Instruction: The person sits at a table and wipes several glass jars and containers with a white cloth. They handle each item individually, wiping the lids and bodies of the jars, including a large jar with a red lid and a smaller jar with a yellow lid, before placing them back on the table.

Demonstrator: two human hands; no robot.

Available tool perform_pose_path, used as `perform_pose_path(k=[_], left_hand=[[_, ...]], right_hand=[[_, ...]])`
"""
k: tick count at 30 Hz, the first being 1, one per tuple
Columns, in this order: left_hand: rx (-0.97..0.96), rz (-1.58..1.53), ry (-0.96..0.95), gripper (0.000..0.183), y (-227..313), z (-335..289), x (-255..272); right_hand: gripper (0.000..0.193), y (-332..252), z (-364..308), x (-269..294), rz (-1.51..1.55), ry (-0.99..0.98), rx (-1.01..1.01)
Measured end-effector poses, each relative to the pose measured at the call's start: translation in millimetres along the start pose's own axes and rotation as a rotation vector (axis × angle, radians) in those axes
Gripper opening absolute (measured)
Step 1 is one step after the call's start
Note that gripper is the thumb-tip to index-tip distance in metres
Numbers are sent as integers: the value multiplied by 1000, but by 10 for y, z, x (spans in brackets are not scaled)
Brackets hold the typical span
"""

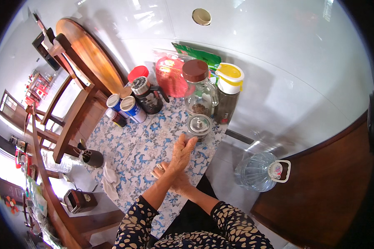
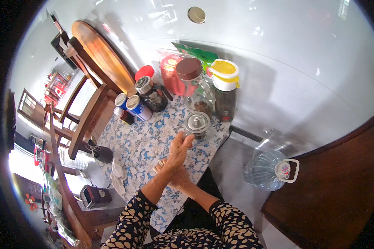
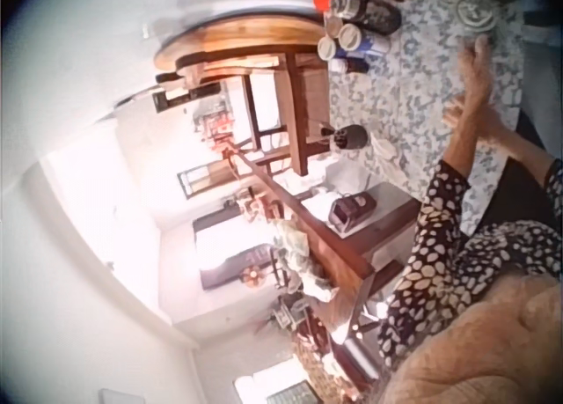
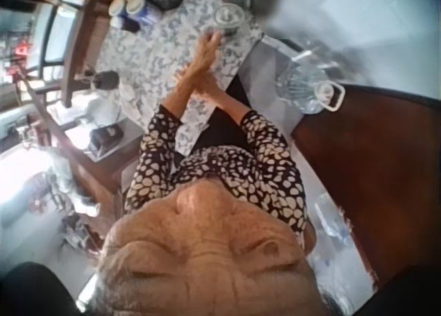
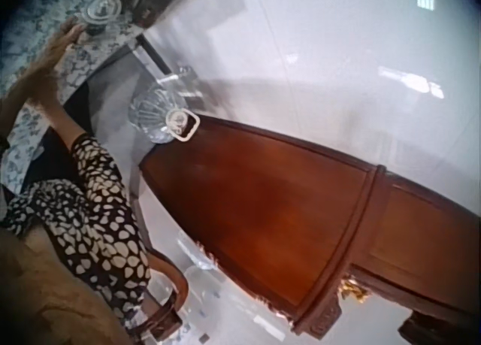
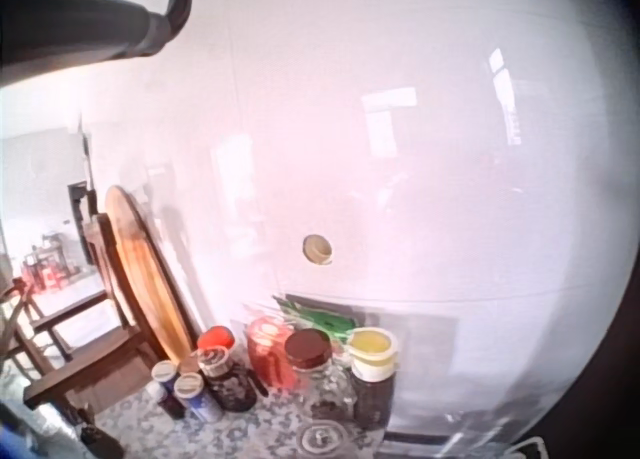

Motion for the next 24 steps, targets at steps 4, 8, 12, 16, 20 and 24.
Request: perform_pose_path(k=[4,8,12,16,20,24], left_hand=[[10,-241,158,34,22,-162,448],[-20,-633,359,33,-29,-535,1100],[84,-602,696,28,32,-1046,1437],[24,-553,822,28,-89,-1555,1564],[1,-399,912,35,-228,-1881,1520],[57,-236,917,43,-353,-2017,1392]], right_hand=[[28,147,-81,-184,137,248,-68],[22,-44,-17,17,-10,250,74],[28,-82,-36,98,20,286,65],[36,184,-180,189,612,451,-179],[41,-292,-97,714,631,416,-58],[44,-929,-118,753,349,300,203]])
Point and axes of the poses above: each hand's wrist, its own z-axis towards the middle knuckle, its own x-axis out of the back of the hand, y = z × x, the point moved 5 cm from there along z, towards the middle knuckle, and after that the axes turned 6 degrees about z, right-handed, at the moved point
